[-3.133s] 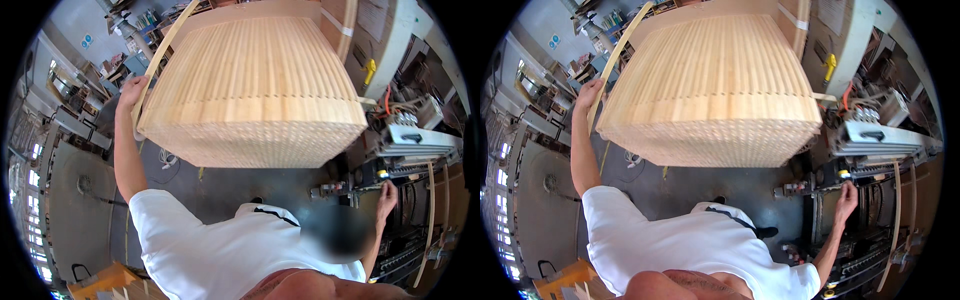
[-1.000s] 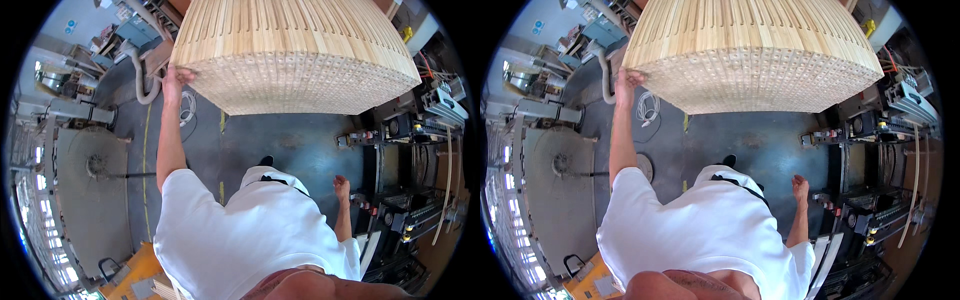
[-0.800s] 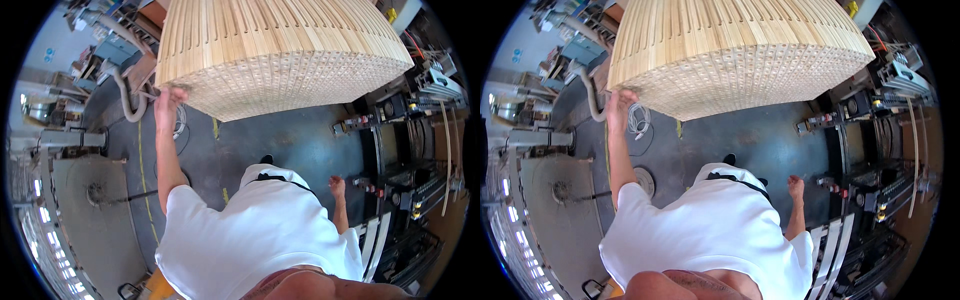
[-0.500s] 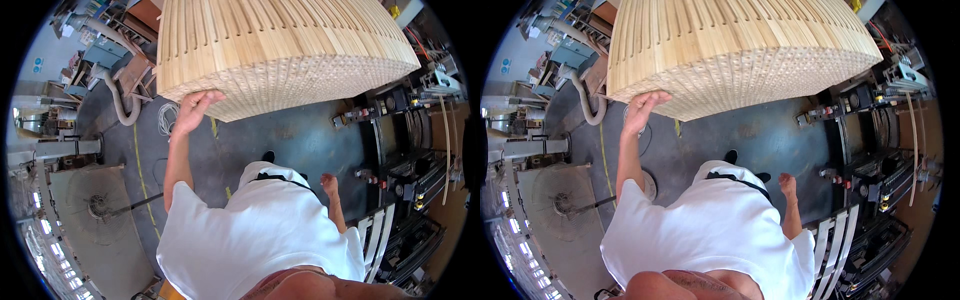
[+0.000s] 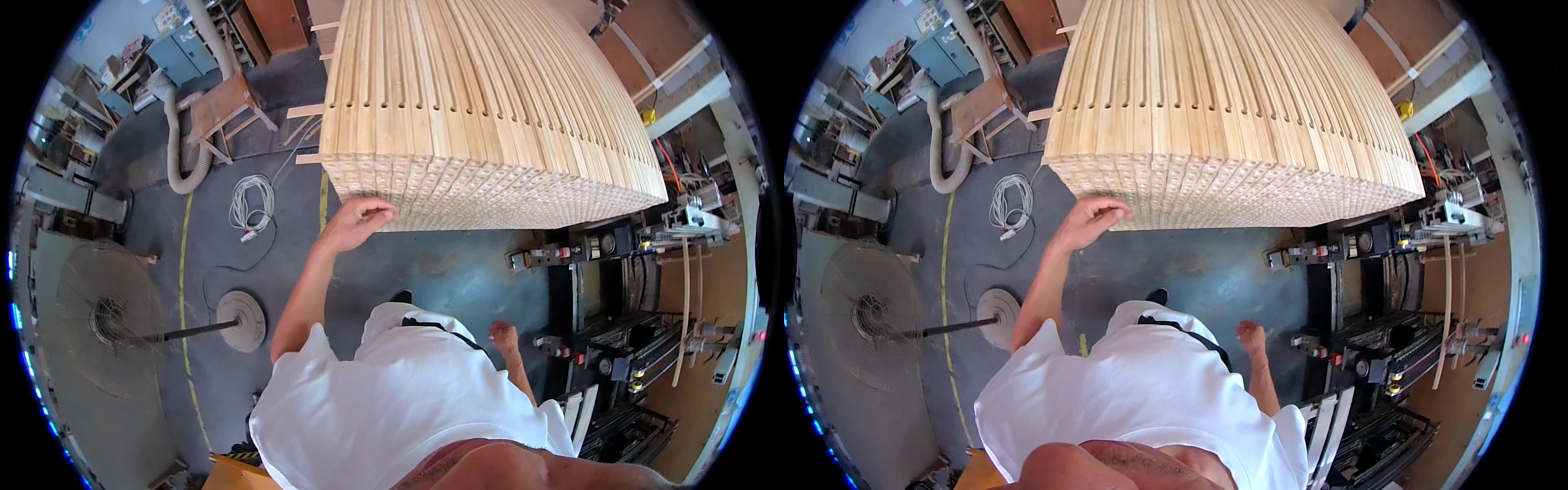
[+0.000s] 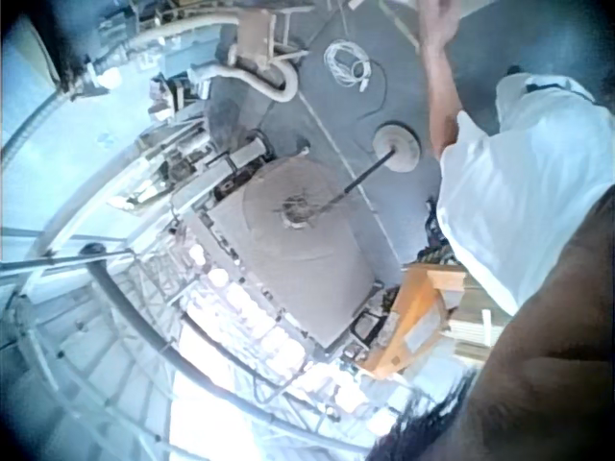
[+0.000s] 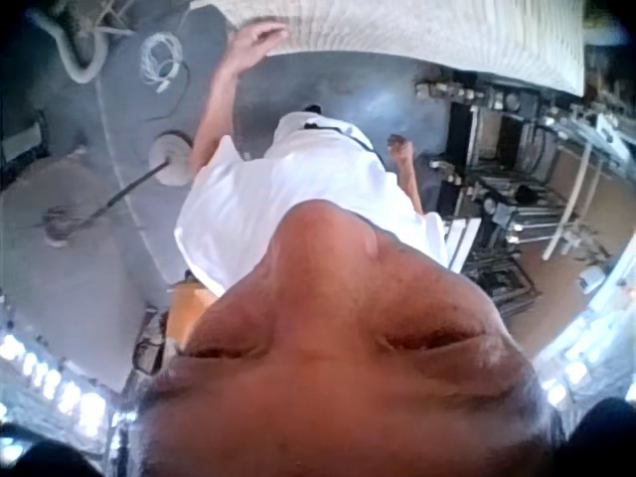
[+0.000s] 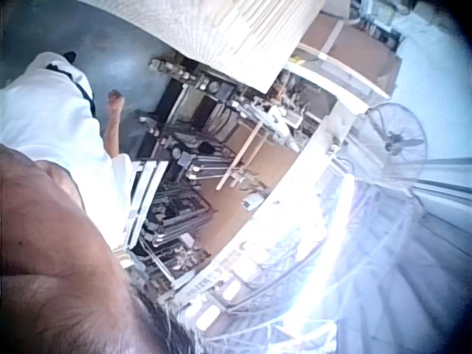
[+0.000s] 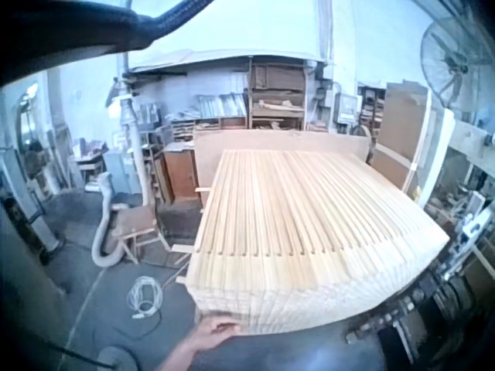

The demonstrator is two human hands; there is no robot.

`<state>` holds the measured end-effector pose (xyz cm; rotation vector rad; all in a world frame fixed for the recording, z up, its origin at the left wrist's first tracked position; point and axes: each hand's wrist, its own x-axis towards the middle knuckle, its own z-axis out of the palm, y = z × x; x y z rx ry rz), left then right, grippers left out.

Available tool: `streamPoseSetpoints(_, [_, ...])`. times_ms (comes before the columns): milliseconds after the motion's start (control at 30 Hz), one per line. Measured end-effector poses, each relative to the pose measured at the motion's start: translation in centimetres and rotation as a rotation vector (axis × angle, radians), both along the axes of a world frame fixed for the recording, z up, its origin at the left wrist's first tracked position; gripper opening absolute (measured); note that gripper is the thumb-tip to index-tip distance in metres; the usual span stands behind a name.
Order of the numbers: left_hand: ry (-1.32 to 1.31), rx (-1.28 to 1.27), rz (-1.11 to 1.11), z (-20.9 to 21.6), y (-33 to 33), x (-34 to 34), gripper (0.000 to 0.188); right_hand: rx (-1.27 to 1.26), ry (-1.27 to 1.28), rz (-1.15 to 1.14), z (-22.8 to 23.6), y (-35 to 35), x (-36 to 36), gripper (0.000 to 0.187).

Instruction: The person repeatedly picks up thin wooden slats from a machine and places them onto a growing stack. The person handles the slats one at a time, aligning them before adding them to the pile.

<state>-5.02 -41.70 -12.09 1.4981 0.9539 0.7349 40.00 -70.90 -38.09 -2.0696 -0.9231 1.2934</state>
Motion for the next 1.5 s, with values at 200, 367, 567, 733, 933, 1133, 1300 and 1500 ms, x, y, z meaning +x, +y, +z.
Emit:
streamPoseSetpoints(200, [0.105,0.075,0.086,-6.4,1.8,-2.2,0.020,-0.002,0.289,-0.048,-3.3,-3.3,0.8,0.016])
streamPoseSetpoints(367, [0.075,0.149,0.143,-6.9,1.5,-2.1,0.020,0.084,-0.239,0.661,-2.8,-4.2,3.3,0.020])
streamPoseSetpoints(567, [0.033,0.213,0.151,-7.2,1.7,-2.4,0.019,0.003,-0.440,0.840,-1.4,-1.3,4.4,0.019])
streamPoseSetpoints(733, [0.105,0.192,0.197,-6.4,1.1,-2.4,0.023,-0.115,0.002,0.346,4.1,1.4,-0.6,0.014])
streamPoseSetpoints(933, [0.044,0.308,0.133,-4.0,0.3,-0.8,0.024,0.053,-0.107,0.507,0.0,0.2,1.6,0.020])
streamPoseSetpoints(1133, [-0.563,0.202,0.098,2.0,0.9,1.8,0.020,0.087,-0.480,0.807,-1.8,-3.0,1.8,0.020])
streamPoseSetpoints(1300, [-0.578,0.205,0.145,2.1,1.2,2.1,0.019,0.084,-0.416,0.704,-0.4,-5.2,0.1,0.019])
streamPoseSetpoints(1500, [-0.606,0.184,0.183,1.5,1.4,2.8,0.025,-0.142,-0.289,0.413,2.3,-5.2,-4.0,0.015])
